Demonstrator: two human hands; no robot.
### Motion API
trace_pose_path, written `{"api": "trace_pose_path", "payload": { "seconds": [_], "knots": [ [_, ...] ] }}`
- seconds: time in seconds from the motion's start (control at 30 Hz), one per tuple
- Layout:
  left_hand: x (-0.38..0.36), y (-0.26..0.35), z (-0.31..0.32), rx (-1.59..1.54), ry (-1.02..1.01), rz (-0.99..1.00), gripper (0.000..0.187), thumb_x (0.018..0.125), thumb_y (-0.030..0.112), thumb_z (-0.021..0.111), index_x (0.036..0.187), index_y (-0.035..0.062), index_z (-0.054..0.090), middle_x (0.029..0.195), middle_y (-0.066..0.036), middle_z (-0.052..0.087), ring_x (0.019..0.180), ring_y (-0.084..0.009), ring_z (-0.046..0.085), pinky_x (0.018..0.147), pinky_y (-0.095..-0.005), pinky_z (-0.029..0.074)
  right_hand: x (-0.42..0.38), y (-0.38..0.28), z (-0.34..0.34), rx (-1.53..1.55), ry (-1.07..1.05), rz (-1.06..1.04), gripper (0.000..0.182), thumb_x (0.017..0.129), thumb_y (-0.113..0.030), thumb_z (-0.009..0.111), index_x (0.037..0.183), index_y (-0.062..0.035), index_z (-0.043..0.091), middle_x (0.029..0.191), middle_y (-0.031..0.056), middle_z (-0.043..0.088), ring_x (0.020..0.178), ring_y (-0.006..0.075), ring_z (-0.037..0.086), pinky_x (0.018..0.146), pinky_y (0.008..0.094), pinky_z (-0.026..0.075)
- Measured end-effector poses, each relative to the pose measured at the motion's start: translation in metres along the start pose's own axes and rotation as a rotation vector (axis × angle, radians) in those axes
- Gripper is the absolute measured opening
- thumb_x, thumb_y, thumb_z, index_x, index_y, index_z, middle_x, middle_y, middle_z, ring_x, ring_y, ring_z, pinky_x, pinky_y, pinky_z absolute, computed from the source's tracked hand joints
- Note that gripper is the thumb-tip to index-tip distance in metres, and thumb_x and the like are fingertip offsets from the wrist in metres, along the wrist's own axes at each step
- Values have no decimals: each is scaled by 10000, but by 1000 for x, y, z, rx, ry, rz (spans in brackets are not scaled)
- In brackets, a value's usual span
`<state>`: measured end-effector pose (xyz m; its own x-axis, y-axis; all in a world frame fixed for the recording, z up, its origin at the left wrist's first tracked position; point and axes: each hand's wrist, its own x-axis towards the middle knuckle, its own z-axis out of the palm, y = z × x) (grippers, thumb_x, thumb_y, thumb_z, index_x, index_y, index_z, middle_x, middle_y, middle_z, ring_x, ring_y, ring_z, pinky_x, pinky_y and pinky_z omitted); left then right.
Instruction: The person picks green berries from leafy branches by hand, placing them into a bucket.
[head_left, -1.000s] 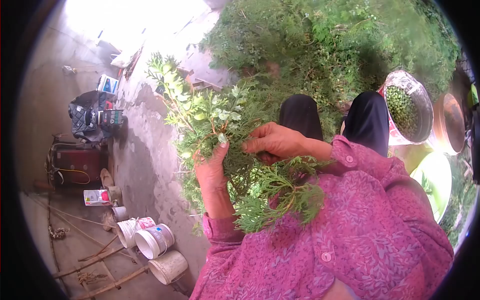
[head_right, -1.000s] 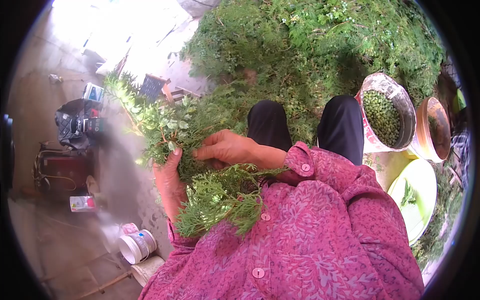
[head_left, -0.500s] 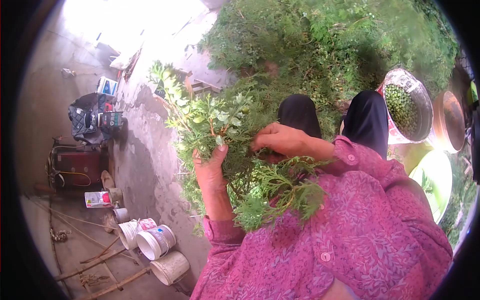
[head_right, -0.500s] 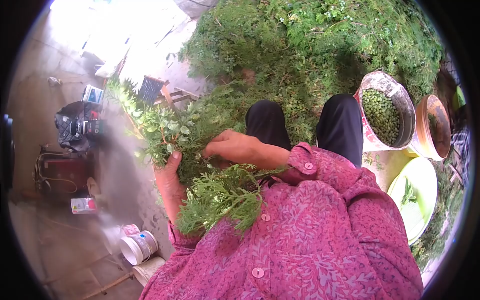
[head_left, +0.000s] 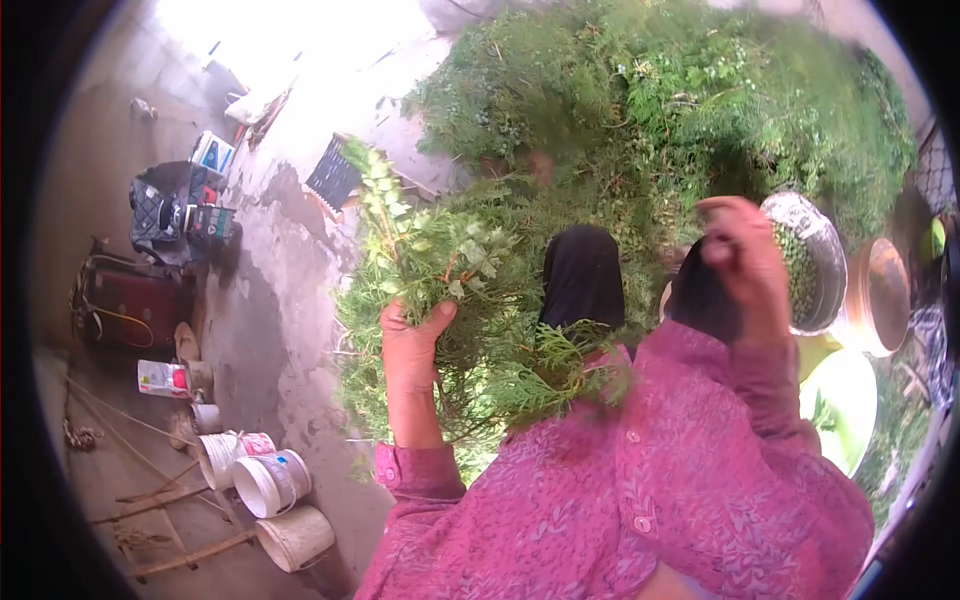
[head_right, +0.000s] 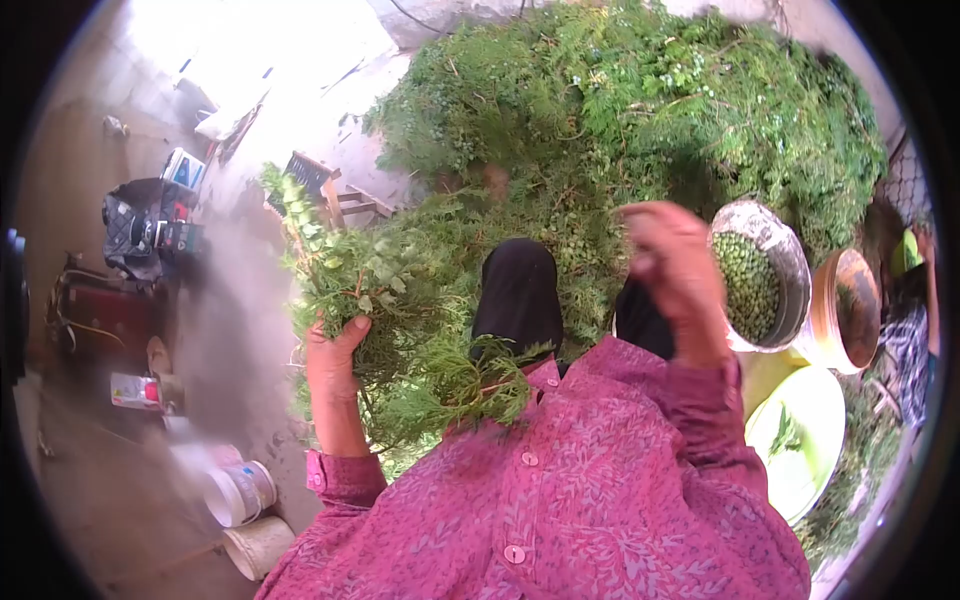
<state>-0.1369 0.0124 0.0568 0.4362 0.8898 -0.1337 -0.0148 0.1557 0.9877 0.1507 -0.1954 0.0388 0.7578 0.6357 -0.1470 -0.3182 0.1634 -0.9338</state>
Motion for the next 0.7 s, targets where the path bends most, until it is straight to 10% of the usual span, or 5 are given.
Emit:
{"api": "trace_pose_path", "payload": {
  "seconds": [0.1,0.23,0.27,0.53,0.7],
  "knots": [
    [4,-8,-4,59,-23,13,300,682,-70,679,954,47,633,885,-18,649,777,-107,588,736,-250,465,12,-6,-100,-243,366,-439,243,824,-102,582,1039,11,599,648,-25,529,521,45,448,503,196,406],
    [7,-20,-5,66,-69,8,287,683,-77,672,943,42,640,891,-21,653,774,-99,584,735,-251,466,36,29,-217,-1777,687,-99,649,731,-291,667,1285,-59,420,1197,210,503,1082,333,506,894,416,417],
    [8,-21,-3,37,-100,-12,279,684,-76,672,937,40,642,888,-20,654,773,-94,581,733,-251,465,33,30,-227,-1725,605,31,783,686,-349,679,1342,-95,334,1347,257,322,1222,397,353,985,434,333],
    [3,-24,15,63,-199,-3,260,688,-76,665,920,41,655,874,-8,658,767,-73,575,724,-236,463,21,3,-17,-542,-91,-200,394,751,-125,671,1103,14,559,958,108,619,892,157,582,778,262,475],
    [-3,-20,20,67,-265,-34,260,701,-65,661,940,37,646,874,2,652,776,-65,568,722,-222,464,-1,18,98,-482,-598,-170,513,717,-148,718,1154,11,501,954,145,618,846,184,604,749,301,505]
  ]
}}
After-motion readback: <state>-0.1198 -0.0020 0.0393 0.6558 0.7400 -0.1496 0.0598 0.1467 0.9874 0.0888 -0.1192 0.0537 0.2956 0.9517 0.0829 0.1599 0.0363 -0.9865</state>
